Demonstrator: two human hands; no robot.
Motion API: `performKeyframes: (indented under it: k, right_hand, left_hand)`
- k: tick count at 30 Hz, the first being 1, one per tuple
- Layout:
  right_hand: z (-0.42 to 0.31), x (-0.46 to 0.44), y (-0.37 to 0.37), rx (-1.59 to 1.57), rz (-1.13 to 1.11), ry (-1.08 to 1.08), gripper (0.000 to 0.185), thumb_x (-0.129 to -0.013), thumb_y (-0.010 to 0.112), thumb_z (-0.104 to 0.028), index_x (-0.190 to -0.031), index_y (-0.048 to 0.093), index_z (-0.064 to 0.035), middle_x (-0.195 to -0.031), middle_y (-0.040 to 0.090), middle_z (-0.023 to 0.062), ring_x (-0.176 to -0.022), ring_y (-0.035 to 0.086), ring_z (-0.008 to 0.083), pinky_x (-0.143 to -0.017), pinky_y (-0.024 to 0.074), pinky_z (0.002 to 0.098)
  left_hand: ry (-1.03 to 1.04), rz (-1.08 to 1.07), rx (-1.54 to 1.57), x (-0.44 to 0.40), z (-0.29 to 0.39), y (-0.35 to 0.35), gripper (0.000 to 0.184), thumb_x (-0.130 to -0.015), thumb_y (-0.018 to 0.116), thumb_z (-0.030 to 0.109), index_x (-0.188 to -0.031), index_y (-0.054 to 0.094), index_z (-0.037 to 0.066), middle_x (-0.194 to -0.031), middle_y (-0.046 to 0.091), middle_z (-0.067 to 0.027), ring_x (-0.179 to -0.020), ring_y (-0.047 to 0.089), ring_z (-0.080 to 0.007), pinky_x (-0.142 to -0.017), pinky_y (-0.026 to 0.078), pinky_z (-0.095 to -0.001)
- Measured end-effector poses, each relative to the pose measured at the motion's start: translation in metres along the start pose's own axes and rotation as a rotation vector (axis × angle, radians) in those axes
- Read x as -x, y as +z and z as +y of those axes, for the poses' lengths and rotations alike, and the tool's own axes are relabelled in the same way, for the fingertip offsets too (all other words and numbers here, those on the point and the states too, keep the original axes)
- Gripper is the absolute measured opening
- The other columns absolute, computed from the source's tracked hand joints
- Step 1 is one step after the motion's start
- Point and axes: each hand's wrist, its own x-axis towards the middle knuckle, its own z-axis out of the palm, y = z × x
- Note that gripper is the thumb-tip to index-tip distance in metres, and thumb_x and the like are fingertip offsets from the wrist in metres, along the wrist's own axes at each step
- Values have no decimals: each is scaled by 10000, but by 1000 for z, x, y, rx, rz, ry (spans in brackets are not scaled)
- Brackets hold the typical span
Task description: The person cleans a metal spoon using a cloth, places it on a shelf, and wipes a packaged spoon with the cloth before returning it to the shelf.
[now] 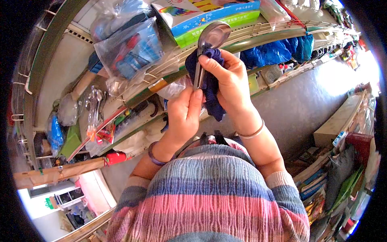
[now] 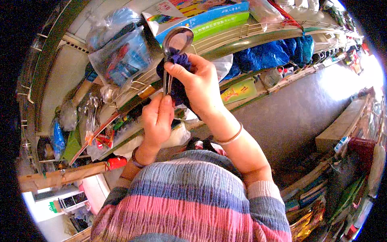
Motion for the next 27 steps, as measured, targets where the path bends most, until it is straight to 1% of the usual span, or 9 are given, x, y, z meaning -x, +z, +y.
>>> performKeyframes:
  k: [2, 7, 10, 11, 12, 14, 19, 23, 27]
  right_hand:
    - [6, -1, 0, 3, 6, -9, 165, -770, 678, -146, -820, 611, -4, -690, 594, 11, -581, 510, 54, -511, 408, 212]
    - [6, -7, -18, 219, -62, 80, 365, -909, 491, -299, -929, 596, 50, -772, 613, 34, -687, 518, 83, -597, 417, 246]
    - [10, 18, -22, 213, -49, 27, 284, -889, 507, -191, -1021, 573, 52, -833, 612, 61, -744, 546, 125, -717, 442, 268]
    - [14, 22, -28, 537, -170, -372, 288, -821, 522, -57, -1087, 536, 53, -935, 577, 130, -857, 560, 211, -800, 433, 297]
    - [9, 25, -23, 784, -260, -614, 410, -713, 533, 26, -1122, 517, 42, -992, 519, 172, -920, 522, 298, -817, 428, 337]
    - [11, 25, -13, 991, -240, -744, 482, -643, 542, 45, -1125, 519, 36, -982, 499, 168, -888, 494, 331, -796, 434, 370]
    - [0, 11, -8, 1268, -177, -917, 450, -667, 542, -20, -1114, 524, 31, -978, 504, 125, -853, 493, 287, -746, 453, 346]
    - [-4, 20, -1, 1257, -178, -785, 445, -659, 545, -24, -1097, 528, 50, -961, 499, 127, -854, 503, 281, -726, 464, 351]
    - [8, 29, -5, 1171, -316, -888, 471, -660, 539, -32, -1125, 506, 40, -913, 486, 123, -833, 512, 277, -708, 465, 355]
  left_hand:
    - [-56, 6, 60, 1, -1, 0, 299, -946, 434, 219, -710, 497, 46, -484, 383, 55, -418, 329, -26, -379, 220, -211]
    - [-323, 41, 331, -2, 0, -5, 297, -942, 449, 242, -719, 515, 57, -491, 356, 76, -414, 286, -15, -376, 181, -204]
    - [-325, 44, 300, -5, 0, -11, 292, -953, 428, 213, -745, 529, 34, -497, 365, 55, -439, 319, -45, -413, 256, -225]
    - [-311, 58, 316, -6, -1, -9, 288, -951, 431, 211, -748, 530, 33, -498, 369, 52, -442, 325, -44, -413, 259, -226]
    - [-297, 69, 331, -6, -2, -7, 284, -950, 433, 210, -752, 531, 31, -498, 373, 49, -444, 331, -43, -414, 262, -226]
    - [-271, 68, 309, -2, -3, -5, 282, -949, 433, 211, -742, 521, 42, -525, 389, 52, -448, 325, -30, -405, 248, -214]
    - [-124, 43, 110, -5, -6, -5, 286, -950, 415, 191, -714, 486, 46, -570, 417, 52, -455, 326, -18, -394, 238, -194]
    - [-73, 66, 48, -7, -9, -7, 275, -947, 409, 171, -720, 490, 39, -563, 425, 39, -461, 343, -24, -402, 257, -200]
    - [-49, 157, 17, -13, -5, -10, 266, -947, 406, 166, -733, 499, 38, -552, 423, 39, -463, 354, -28, -405, 268, -203]
